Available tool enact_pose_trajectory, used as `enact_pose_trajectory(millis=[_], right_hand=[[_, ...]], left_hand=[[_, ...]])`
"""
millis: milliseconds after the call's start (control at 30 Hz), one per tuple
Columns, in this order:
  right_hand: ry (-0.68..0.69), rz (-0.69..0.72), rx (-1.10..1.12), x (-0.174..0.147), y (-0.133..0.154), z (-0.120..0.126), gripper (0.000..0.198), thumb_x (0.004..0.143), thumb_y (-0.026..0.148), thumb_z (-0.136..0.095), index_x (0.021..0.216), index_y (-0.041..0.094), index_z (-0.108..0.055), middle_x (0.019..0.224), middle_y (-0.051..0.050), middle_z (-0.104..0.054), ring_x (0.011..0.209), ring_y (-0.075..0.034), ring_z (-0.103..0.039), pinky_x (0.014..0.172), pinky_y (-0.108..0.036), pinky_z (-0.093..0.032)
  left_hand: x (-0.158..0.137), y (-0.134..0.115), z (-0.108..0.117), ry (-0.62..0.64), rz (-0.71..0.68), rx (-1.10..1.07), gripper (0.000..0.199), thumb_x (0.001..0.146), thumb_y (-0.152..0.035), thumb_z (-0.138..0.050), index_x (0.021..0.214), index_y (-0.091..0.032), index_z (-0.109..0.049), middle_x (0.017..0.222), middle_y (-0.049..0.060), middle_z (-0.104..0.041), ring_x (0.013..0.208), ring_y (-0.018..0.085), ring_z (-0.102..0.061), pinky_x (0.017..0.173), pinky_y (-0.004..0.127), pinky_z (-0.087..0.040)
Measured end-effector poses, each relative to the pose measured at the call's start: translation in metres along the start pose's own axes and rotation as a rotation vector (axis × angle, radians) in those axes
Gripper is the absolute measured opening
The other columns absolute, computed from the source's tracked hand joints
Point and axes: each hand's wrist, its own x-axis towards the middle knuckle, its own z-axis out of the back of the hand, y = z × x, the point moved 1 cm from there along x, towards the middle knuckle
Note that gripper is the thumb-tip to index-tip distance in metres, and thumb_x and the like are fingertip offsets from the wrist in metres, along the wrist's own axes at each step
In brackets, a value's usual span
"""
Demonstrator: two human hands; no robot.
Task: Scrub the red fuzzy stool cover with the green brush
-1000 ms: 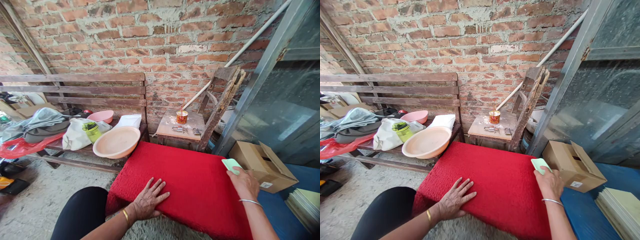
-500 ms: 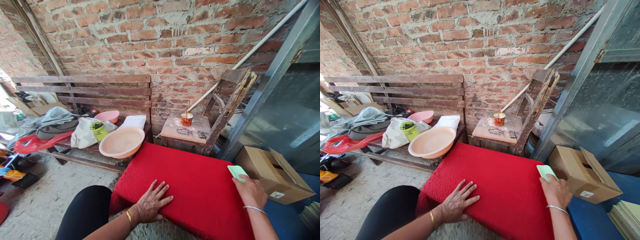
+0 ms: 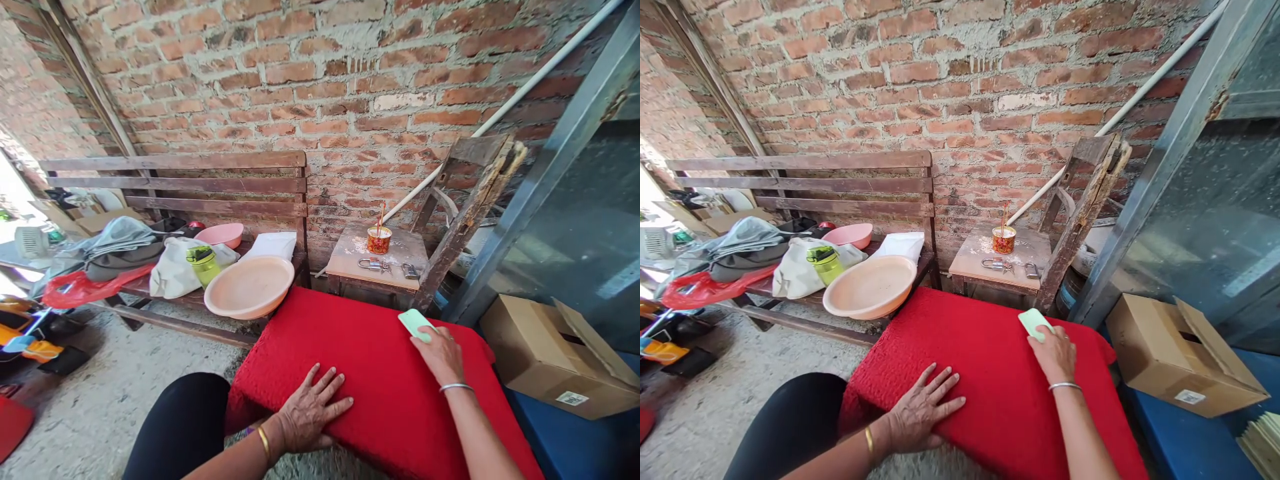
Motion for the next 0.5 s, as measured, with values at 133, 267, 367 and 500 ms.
enact_pose_trajectory(millis=[133, 267, 367, 500], right_hand=[[-0.022, -0.3, -0.106, 0.001, -0.083, 0.033, 0.047, 0.087, 0.052, -0.047, 0.116, 0.024, -0.071, 0.102, -0.017, -0.062, 0.089, -0.033, -0.063, 0.076, -0.045, -0.049], [-0.06, -0.421, -0.096, -0.002, -0.1, 0.048, 0.055, 0.089, 0.057, -0.042, 0.121, 0.021, -0.068, 0.102, -0.019, -0.06, 0.09, -0.037, -0.063, 0.075, -0.046, -0.049], [-0.026, -0.239, -0.016, -0.002, -0.049, 0.031, 0.046, 0.088, 0.05, -0.049, 0.118, 0.022, -0.068, 0.107, -0.015, -0.058, 0.098, -0.032, -0.061, 0.084, -0.043, -0.047], [0.001, 0.022, 0.07, 0.003, 0.039, -0.006, 0.033, 0.086, 0.045, -0.057, 0.112, 0.03, -0.069, 0.111, -0.006, -0.058, 0.107, -0.023, -0.058, 0.093, -0.035, -0.041]], left_hand=[[0.0, 0.0, -0.001, -0.024, -0.002, -0.02, 0.101, 0.071, -0.052, -0.078, 0.155, -0.038, -0.024, 0.163, 0.009, -0.026, 0.147, 0.035, -0.026, 0.12, 0.06, -0.008], [0.0, -0.001, 0.001, -0.009, -0.007, -0.038, 0.104, 0.069, -0.052, -0.079, 0.155, -0.037, -0.022, 0.162, 0.011, -0.026, 0.148, 0.036, -0.024, 0.119, 0.061, -0.011], [0.0, -0.001, 0.001, 0.006, 0.004, -0.037, 0.104, 0.07, -0.051, -0.079, 0.156, -0.038, -0.021, 0.163, 0.011, -0.025, 0.148, 0.036, -0.024, 0.119, 0.062, -0.012], [0.0, -0.001, 0.0, 0.002, -0.006, -0.027, 0.102, 0.072, -0.054, -0.076, 0.156, -0.039, -0.019, 0.163, 0.01, -0.024, 0.148, 0.036, -0.024, 0.118, 0.064, -0.012]])
